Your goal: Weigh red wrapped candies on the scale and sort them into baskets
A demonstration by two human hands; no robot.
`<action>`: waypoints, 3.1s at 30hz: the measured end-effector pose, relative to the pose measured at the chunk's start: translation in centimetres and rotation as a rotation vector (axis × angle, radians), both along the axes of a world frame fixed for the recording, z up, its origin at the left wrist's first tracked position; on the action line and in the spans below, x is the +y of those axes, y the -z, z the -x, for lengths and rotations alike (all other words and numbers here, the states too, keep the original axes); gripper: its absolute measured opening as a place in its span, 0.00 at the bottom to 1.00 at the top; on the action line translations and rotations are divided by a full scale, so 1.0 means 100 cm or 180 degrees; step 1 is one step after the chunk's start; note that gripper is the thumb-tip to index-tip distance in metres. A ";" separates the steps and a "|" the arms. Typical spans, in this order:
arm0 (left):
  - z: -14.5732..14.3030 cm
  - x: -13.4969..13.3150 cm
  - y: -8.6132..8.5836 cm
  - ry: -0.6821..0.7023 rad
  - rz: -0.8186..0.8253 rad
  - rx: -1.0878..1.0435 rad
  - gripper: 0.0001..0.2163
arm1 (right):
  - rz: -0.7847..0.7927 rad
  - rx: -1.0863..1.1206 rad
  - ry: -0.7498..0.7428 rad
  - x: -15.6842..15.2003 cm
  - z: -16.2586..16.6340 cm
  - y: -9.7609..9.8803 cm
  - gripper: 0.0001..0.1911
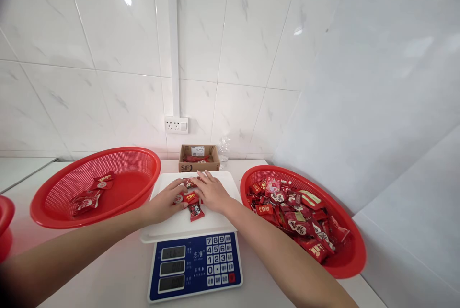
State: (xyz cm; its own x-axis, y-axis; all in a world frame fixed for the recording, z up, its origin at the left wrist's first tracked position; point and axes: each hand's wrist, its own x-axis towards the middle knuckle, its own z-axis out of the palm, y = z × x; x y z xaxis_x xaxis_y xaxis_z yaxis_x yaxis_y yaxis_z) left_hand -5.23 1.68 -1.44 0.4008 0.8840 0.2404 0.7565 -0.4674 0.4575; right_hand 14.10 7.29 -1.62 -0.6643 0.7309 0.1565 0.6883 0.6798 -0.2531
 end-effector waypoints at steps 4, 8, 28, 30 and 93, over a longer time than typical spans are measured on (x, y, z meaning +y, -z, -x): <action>0.004 0.002 0.004 -0.0080 0.0074 0.0054 0.14 | 0.0201 -0.0143 -0.0042 0.006 0.002 0.003 0.24; 0.009 0.005 0.004 -0.0137 0.0196 0.0118 0.16 | 0.0171 0.0056 0.0072 0.010 -0.005 0.005 0.22; 0.009 0.032 -0.011 -0.0644 0.0719 -0.0049 0.20 | 0.0328 0.0194 0.0561 -0.011 -0.032 -0.012 0.17; 0.003 0.034 -0.009 -0.0570 0.0703 -0.0083 0.17 | 0.0273 0.0226 0.0465 -0.010 -0.025 -0.010 0.16; -0.029 -0.035 -0.024 -0.0087 0.2837 -0.3859 0.24 | 0.2670 0.3783 0.0470 -0.076 0.014 -0.014 0.20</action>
State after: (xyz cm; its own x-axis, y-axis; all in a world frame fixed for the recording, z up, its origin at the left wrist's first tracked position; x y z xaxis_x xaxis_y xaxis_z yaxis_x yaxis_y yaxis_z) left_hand -2.37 -1.82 0.95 0.3400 0.9188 -0.2004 -0.2746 0.3008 0.9133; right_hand 12.66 -0.32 -0.27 -0.3629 0.9305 0.0505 -0.1551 -0.0069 -0.9879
